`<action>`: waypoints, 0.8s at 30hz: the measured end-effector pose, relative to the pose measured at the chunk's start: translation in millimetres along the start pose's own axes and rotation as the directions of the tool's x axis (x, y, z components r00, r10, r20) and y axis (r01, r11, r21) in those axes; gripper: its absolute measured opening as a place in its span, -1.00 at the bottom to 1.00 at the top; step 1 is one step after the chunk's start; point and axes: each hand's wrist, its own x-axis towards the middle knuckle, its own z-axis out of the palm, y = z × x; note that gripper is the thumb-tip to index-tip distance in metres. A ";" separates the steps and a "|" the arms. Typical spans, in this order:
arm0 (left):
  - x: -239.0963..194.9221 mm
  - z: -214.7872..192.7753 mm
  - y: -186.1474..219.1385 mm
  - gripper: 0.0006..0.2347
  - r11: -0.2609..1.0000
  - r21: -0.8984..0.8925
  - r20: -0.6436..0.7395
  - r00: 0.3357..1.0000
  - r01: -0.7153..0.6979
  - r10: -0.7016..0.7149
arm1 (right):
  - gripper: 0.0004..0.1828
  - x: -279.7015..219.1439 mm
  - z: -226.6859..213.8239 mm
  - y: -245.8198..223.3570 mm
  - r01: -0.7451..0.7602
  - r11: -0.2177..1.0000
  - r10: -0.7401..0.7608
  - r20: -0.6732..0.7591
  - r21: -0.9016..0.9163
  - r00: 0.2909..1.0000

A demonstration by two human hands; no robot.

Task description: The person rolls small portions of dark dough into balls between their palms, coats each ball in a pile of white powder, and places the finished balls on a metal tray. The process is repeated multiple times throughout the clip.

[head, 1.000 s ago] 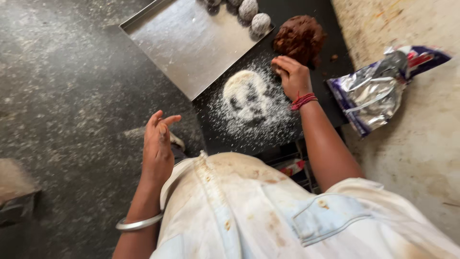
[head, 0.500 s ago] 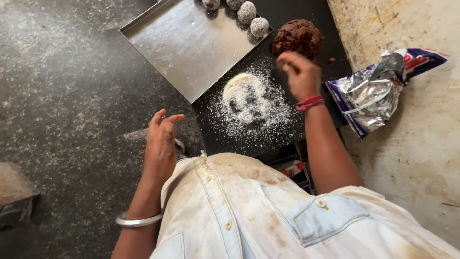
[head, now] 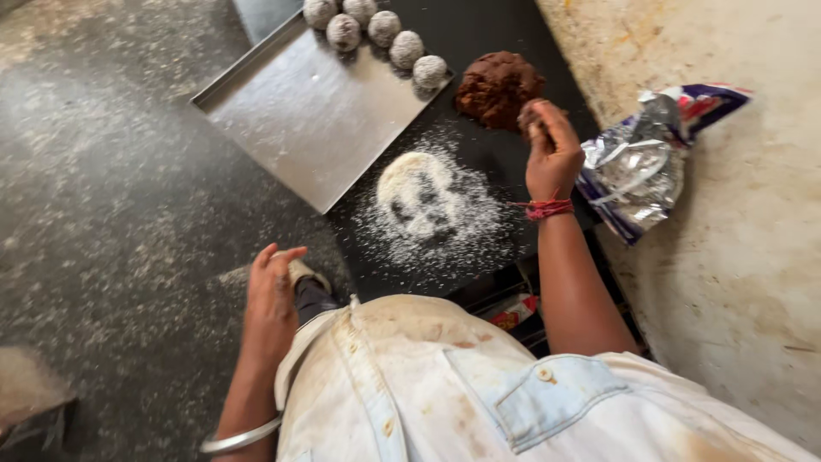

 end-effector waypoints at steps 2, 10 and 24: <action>0.6 2.9 1.9 -0.41 0.964 -0.173 0.018 0.979 0.203 -0.203 | -0.69 0.0 -14.5 14.5 -0.039 0.994 0.038 -0.013 -0.107 0.999; 13.0 10.3 11.7 -0.42 0.928 -0.235 0.100 0.957 0.290 -0.274 | -0.68 40.0 -43.3 44.5 -0.508 0.847 0.523 0.080 -0.155 0.848; -5.7 -10.8 16.5 -0.48 0.893 -0.265 -0.002 0.926 0.363 -0.377 | -0.76 57.3 -34.1 15.4 -0.625 0.340 0.644 0.310 0.703 0.700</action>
